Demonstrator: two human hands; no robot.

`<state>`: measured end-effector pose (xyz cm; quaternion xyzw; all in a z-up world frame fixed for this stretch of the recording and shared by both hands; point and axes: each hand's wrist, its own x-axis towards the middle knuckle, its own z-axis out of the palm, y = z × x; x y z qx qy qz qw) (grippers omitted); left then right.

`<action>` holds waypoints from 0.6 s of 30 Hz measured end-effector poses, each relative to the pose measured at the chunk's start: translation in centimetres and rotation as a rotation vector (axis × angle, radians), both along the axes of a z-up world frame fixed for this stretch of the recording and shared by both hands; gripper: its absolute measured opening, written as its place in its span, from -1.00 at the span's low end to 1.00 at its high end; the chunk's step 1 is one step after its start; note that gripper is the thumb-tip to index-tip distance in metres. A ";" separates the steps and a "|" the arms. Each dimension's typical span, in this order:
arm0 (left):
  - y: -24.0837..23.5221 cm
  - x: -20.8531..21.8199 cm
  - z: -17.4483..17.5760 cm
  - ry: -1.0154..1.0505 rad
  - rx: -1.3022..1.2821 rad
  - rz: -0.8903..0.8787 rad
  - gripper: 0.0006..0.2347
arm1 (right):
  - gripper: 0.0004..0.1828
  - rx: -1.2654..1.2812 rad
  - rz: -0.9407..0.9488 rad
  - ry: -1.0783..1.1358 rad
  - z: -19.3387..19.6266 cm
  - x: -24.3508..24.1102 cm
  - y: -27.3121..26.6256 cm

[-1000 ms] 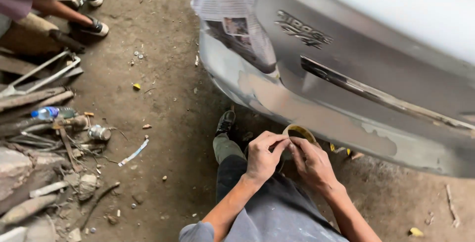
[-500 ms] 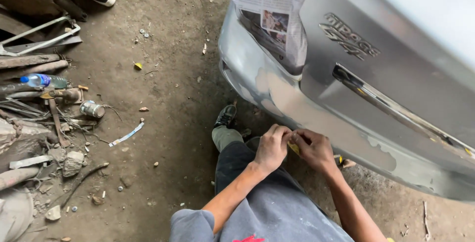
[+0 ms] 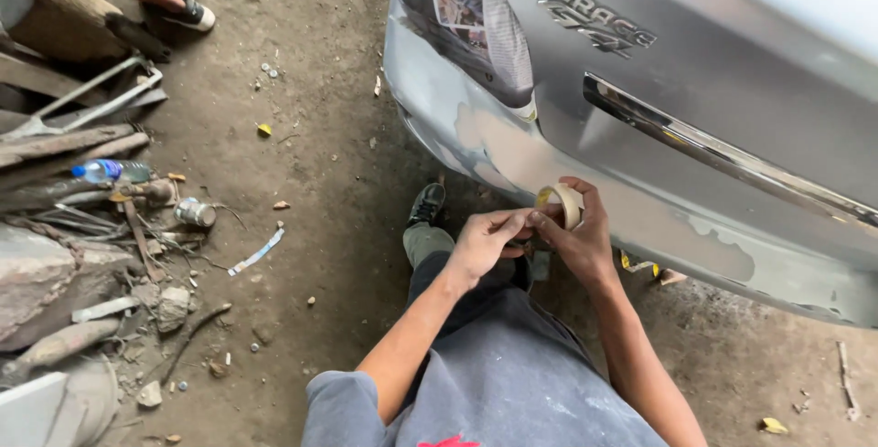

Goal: The person tapes newspaper sheets onto the rear bumper and trunk of a silver car using masking tape. They smooth the paper and apply tape along the edges to secure it, covering the car's surface in preparation for painting.

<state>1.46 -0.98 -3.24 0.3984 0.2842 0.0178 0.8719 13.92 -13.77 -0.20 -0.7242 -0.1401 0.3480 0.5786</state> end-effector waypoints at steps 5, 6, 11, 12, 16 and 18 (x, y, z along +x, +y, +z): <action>5.8 3.5 0.7 0.267 1.223 0.007 -0.75 | -0.46 -0.213 -0.151 -0.204 -5.2 4.0 -1.5; 6.7 5.1 0.0 0.268 1.226 -0.004 -0.75 | -0.46 -0.213 -0.160 -0.197 -7.1 4.7 -1.0; 8.9 13.0 -0.9 0.309 1.419 -0.144 -0.65 | -0.56 0.094 -0.482 0.690 -15.4 7.5 4.3; 9.0 13.9 -1.4 0.306 1.418 -0.153 -0.65 | -0.56 0.094 -0.490 0.692 -15.6 7.6 5.7; 9.5 15.9 -3.3 0.431 1.357 -0.185 -0.72 | -0.63 0.234 -0.459 0.730 -19.9 7.9 8.8; 9.8 16.3 -3.8 0.449 1.329 -0.195 -0.75 | -0.64 0.295 -0.411 0.704 -22.4 8.4 9.3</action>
